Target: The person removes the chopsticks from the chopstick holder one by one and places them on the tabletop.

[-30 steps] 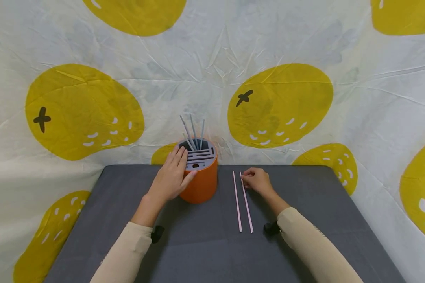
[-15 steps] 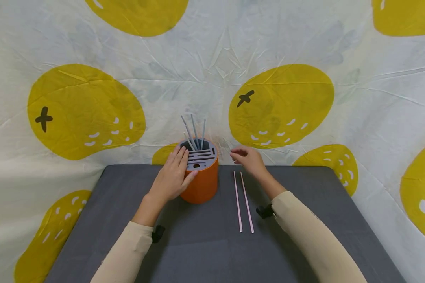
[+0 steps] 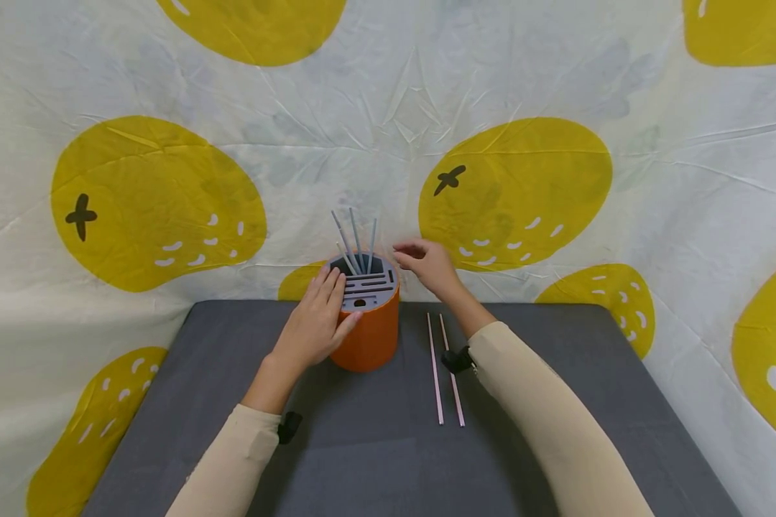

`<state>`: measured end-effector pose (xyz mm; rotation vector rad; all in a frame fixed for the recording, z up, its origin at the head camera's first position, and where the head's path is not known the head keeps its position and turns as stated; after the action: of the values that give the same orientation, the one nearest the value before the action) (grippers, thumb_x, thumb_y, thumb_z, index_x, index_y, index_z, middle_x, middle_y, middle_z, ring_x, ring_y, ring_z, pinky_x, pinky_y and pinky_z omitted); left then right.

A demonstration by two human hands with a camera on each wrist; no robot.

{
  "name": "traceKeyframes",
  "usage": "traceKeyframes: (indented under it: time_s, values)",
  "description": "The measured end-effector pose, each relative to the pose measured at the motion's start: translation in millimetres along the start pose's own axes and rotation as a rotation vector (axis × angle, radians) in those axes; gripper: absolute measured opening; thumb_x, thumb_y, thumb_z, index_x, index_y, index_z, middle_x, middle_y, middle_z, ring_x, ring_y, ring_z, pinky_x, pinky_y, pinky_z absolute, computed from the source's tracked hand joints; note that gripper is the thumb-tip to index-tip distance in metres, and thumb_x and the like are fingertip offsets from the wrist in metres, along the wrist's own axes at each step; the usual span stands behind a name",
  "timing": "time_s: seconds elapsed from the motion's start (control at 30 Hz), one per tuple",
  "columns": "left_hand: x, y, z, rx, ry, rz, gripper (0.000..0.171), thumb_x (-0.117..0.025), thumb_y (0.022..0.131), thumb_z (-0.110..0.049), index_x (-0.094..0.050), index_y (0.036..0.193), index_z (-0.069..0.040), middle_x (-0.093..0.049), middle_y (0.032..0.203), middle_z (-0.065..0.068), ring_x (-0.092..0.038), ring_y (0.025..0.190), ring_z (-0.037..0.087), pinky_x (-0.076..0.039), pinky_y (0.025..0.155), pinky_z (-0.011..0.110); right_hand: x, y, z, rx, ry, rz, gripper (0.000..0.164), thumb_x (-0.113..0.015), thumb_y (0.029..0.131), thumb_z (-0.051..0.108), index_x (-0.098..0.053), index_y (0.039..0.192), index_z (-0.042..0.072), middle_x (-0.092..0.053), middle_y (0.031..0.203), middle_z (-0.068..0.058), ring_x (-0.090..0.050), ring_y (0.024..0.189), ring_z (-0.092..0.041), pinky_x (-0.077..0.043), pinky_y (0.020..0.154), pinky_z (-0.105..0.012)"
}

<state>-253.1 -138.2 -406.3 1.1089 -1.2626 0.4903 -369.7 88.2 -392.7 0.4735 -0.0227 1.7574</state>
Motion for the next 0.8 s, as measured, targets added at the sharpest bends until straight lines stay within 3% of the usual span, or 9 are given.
traceKeyframes:
  time_s: [0.17, 0.37, 0.8]
  values:
    - [-0.2, -0.1, 0.0, -0.002, 0.004, 0.003, 0.076, -0.05, 0.107, -0.046, -0.034, 0.157, 0.008, -0.034, 0.164, 0.025, -0.025, 0.157, 0.039, -0.021, 0.129, 0.052, -8.2, 8.6, 15.0, -0.001, -0.056, 0.033, 0.034, -0.074, 0.097, 0.019, -0.072, 0.126, 0.002, -0.073, 0.122, -0.015, -0.071, 0.109, -0.031, -0.057, 0.099, -0.05]
    - [-0.3, 0.5, 0.5, -0.006, 0.007, 0.001, 0.076, -0.051, 0.106, -0.046, -0.035, 0.157, 0.008, -0.034, 0.164, 0.025, -0.026, 0.157, 0.039, -0.02, 0.129, 0.052, -15.5, 17.5, 29.9, -0.018, -0.156, 0.047, 0.032, -0.075, 0.097, 0.025, -0.074, 0.124, 0.008, -0.074, 0.12, -0.011, -0.068, 0.11, -0.027, -0.057, 0.099, -0.042]
    - [0.3, -0.3, 0.5, -0.012, 0.009, -0.01, 0.076, -0.052, 0.106, -0.045, -0.035, 0.156, 0.009, -0.034, 0.164, 0.026, -0.026, 0.156, 0.041, -0.025, 0.127, 0.055, -32.6, 25.5, 37.8, -0.04, -0.3, 0.033, 0.024, -0.076, 0.095, 0.023, -0.074, 0.11, 0.004, -0.075, 0.108, -0.013, -0.069, 0.098, -0.027, -0.06, 0.088, -0.04]
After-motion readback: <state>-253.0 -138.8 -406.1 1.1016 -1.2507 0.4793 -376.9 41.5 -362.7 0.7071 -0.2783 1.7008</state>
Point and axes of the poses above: each hand's wrist, its own y-axis towards the middle knuckle, its own x-axis out of the back of the hand, z = x × y, the point moved 4 cm from there along y, towards the middle knuckle
